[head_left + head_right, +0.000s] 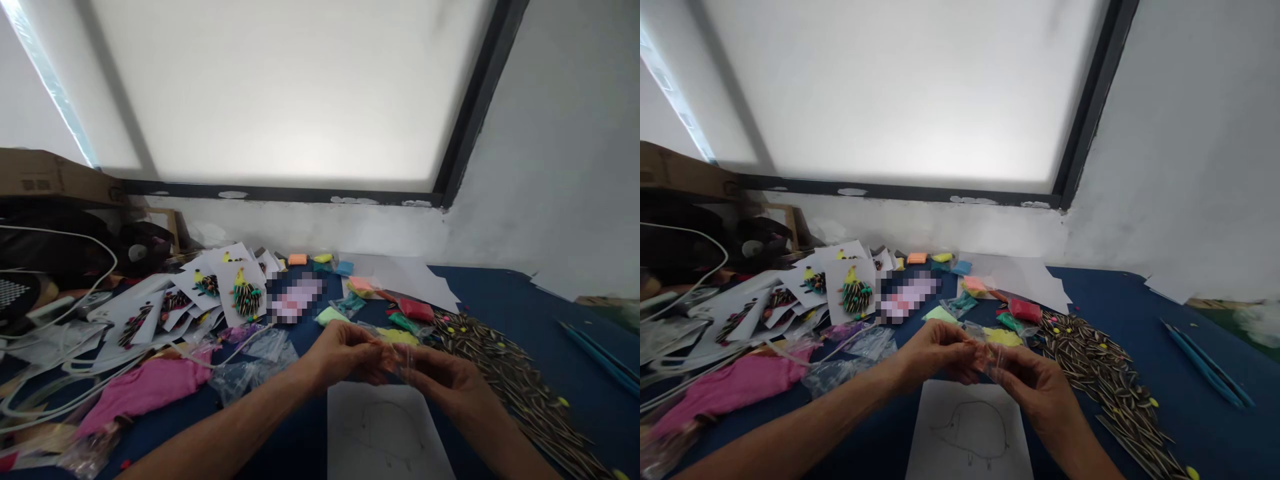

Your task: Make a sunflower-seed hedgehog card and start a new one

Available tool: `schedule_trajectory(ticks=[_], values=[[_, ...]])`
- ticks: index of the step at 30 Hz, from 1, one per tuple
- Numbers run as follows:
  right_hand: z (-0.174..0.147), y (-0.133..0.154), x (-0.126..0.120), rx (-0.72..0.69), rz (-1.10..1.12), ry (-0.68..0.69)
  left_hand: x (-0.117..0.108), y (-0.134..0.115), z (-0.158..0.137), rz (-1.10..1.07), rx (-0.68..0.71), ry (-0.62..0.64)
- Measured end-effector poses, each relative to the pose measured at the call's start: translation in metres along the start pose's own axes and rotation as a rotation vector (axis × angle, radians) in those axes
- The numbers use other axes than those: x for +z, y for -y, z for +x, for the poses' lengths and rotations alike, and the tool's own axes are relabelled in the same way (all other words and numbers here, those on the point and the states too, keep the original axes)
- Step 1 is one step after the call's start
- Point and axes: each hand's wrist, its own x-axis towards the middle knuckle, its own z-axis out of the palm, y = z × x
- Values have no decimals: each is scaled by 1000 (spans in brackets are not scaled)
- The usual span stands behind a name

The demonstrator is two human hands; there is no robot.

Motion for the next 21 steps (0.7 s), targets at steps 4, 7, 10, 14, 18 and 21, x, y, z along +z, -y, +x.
schedule_trajectory(ticks=[4, 7, 10, 14, 18, 21], values=[[-2, -1, 2, -86, -65, -13, -1, 4, 1, -7, 43, 2], [-5, -6, 4, -138, -111, -48, 1, 8, 2, 6, 90, -6], [-7, -10, 6, -183, -146, -88, 6, 13, 2, 80, 151, -33], [-7, -9, 9, -232, -189, -111, 13, 18, 0, 223, 196, -105], [-7, 0, 10, -262, -246, -107, 15, 20, -1, 258, 223, -143], [-7, 5, 9, -264, -291, -108, 15, 20, 0, 159, 207, -71]])
